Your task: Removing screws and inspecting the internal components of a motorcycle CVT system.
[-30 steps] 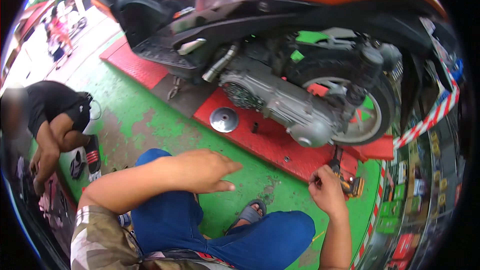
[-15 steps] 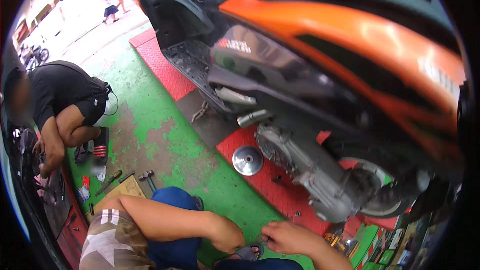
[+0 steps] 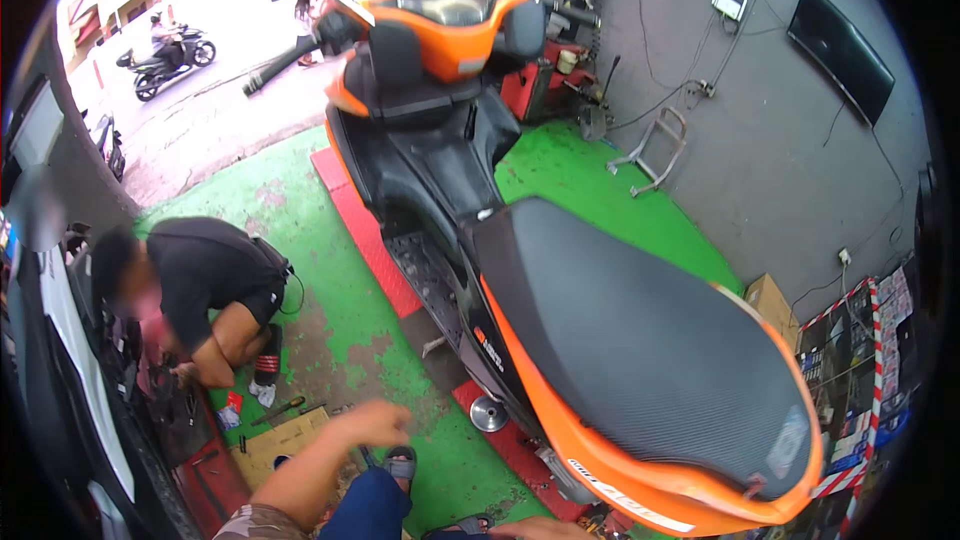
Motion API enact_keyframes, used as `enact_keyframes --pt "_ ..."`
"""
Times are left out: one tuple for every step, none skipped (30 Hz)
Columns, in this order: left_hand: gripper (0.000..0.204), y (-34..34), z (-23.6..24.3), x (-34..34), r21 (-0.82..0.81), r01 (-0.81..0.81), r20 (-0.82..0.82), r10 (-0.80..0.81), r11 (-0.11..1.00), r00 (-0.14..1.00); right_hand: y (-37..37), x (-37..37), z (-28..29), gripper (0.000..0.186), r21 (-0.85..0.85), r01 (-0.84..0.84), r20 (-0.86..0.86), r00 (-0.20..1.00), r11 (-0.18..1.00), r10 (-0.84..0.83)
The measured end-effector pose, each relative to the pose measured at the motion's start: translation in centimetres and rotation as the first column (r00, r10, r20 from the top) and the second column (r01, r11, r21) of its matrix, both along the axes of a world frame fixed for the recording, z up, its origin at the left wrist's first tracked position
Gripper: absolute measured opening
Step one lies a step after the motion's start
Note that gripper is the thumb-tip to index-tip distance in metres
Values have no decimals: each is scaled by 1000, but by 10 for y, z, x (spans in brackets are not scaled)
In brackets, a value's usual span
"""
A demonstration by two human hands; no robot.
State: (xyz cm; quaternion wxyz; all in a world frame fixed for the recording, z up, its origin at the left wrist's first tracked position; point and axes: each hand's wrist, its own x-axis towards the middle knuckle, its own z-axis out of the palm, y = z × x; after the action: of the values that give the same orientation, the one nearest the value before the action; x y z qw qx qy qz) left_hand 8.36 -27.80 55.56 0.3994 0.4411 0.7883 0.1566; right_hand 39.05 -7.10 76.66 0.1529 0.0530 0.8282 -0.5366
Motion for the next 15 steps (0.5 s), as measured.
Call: enact_keyframes --pt "33 -13 61 -27 17 -123 -142 124 992 982 8 -6 28 44 4 5 -1 1000 1000 -5" --pt "30 -25 116 -55 24 -192 -335 189 981 923 17 -14 57 44 108 84 -60 995 991 -78" --pt "28 -36 176 -79 189 -397 -365 440 898 821 20 -24 87 44 203 167 -122 982 965 -144" --pt "27 -31 248 -97 281 -530 -423 599 800 680 20 -43 127 34 302 314 -122 949 900 -291" --pt "25 -44 279 -121 536 -478 -411 709 696 573 41 -40 126 33 324 421 -292 896 847 -334" --pt "25 -51 321 -149 516 -525 -469 736 677 488 70 -39 128 38 390 495 -401 850 777 -341" --pt "30 -48 360 -166 637 -487 -407 797 598 446 91 -37 136 34 453 614 -498 776 647 -388" --pt "32 -52 388 -193 687 -429 -400 799 586 449 116 -37 137 34 434 708 -567 695 557 -442" --pt "34 -60 413 -213 729 -384 -394 806 567 441 142 -33 131 36 549 721 -568 693 423 -444" --pt "37 -49 429 -235 668 -408 -440 772 622 458 169 -21 122 40 686 678 -507 705 262 -495" --pt "41 -44 444 -254 605 -435 -489 743 667 458 188 -19 118 44 827 545 -363 702 135 -612" --pt "52 -44 451 -275 555 -430 -527 701 712 480 207 -10 102 47 858 512 -394 687 23 -611" --pt "63 -43 447 -292 499 -423 -564 654 756 504 213 -6 90 47 864 502 -375 695 41 -614" --pt "63 -34 441 -301 488 -427 -565 648 761 510 220 -1 82 47 846 530 -457 668 -56 -587" --pt "74 -23 437 -310 447 -416 -598 610 792 520 225 0 79 48 814 559 -541 636 -155 -550"
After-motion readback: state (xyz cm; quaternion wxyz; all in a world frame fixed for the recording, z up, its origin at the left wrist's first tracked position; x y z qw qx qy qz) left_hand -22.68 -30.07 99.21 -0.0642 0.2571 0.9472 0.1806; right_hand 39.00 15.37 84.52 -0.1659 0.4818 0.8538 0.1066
